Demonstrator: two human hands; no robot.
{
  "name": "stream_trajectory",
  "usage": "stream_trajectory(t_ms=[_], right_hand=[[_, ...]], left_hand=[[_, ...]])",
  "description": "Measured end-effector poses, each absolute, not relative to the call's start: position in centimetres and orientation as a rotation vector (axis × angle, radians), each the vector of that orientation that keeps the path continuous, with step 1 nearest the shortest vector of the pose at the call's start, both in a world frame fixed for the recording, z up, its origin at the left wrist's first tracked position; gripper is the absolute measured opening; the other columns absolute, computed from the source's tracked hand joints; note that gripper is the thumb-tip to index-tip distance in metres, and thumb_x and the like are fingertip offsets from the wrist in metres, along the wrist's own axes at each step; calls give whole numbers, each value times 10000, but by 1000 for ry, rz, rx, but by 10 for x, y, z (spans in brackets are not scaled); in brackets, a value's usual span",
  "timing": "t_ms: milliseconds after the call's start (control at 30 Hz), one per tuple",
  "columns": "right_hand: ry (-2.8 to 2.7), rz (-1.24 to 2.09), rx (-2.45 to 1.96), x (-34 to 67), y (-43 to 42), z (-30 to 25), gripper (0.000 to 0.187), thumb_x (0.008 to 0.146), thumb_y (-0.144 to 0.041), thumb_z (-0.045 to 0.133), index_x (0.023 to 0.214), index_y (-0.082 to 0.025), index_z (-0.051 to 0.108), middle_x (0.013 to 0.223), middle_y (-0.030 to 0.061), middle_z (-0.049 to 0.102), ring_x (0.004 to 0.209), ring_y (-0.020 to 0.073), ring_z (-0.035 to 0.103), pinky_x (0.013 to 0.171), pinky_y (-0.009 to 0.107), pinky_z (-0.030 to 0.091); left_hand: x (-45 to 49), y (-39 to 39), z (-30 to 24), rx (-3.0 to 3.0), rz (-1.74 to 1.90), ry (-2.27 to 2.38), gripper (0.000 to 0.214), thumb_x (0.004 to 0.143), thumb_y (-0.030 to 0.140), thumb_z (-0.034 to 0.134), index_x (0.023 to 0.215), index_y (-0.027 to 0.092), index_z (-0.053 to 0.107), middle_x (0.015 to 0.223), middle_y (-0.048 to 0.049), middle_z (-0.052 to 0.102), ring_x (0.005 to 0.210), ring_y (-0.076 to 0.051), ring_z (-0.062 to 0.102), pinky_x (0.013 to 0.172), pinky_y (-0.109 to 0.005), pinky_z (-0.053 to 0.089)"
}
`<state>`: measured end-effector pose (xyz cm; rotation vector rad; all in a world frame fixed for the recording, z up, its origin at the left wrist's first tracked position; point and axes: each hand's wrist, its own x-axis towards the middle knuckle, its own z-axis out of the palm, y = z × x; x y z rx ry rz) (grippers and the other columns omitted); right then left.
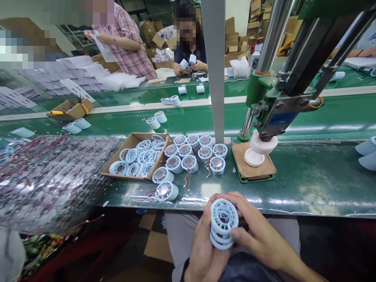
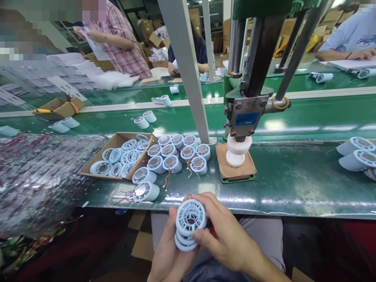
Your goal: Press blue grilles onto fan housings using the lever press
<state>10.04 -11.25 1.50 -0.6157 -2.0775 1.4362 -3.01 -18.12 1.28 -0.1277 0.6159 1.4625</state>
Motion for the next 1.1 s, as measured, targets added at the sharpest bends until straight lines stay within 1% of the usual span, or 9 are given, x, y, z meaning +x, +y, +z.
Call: stream_trajectory(t_ms=[133,267,367,467,567,800,933,1033,1100], right_hand=[[-2064,1165,-473,96,-118,10,621,864,-573,635,1375,-279,442,1300,94,524,1222,222,542,1019,294,471],[-2066,952,-363,92,-123,4,618,860,-572,634,1337,-228,444,1243,118,521,1200,230,544,979,290,496],[-2072,884,-286,89,-124,2,606,901,-542,592,1366,-209,392,1224,122,527,1194,221,537,1012,320,477],[-2069,860,-220,88,-125,3,596,934,-494,569,1401,-208,335,1223,119,531,1200,209,529,1046,339,452],[-2063,854,-192,87,-125,3,586,939,-455,581,1409,-218,324,1215,114,534,1190,206,534,1027,341,466],[-2053,846,-167,88,-127,-1,568,950,-457,562,1404,-214,321,1217,119,526,1196,198,522,1025,351,472],[-2065,828,-147,88,-128,-1,434,969,-423,544,1333,-248,385,1250,106,500,1193,193,517,998,348,488],[-2069,815,-141,87,-128,-3,355,973,-399,543,1273,-248,430,1261,107,489,1208,205,510,983,357,500],[-2066,807,-144,87,-128,-3,331,971,-396,545,1247,-239,451,1255,112,496,1209,211,509,981,365,502]], left_hand=[[-40,-179,0,319,1436,413,502,770,561,724,1121,226,596,791,-28,704,662,-183,684,565,-249,510],[-48,-176,-6,543,1397,292,588,747,604,717,1183,245,551,851,-36,686,628,-165,674,504,-210,490],[-55,-175,-10,625,1338,280,754,679,593,781,1298,262,505,784,-23,682,663,-181,685,522,-208,502],[-63,-177,-19,717,1298,289,983,617,577,834,1432,252,389,731,-19,683,661,-195,695,572,-236,515],[-66,-179,-29,769,1298,299,1129,579,590,849,1495,239,292,736,-15,678,628,-206,694,586,-270,514],[-64,-182,-35,795,1307,252,1196,571,586,850,1528,256,212,760,8,648,670,-225,707,678,-332,523],[-65,-185,-34,809,1309,378,1243,523,642,844,1520,214,236,740,2,628,704,-226,677,776,-400,520],[-65,-187,-34,780,1319,429,1273,474,658,854,1508,201,268,746,-3,620,693,-211,641,799,-430,509],[-64,-187,-34,776,1336,420,1245,484,648,857,1501,206,291,753,-9,625,694,-206,633,803,-436,505]])
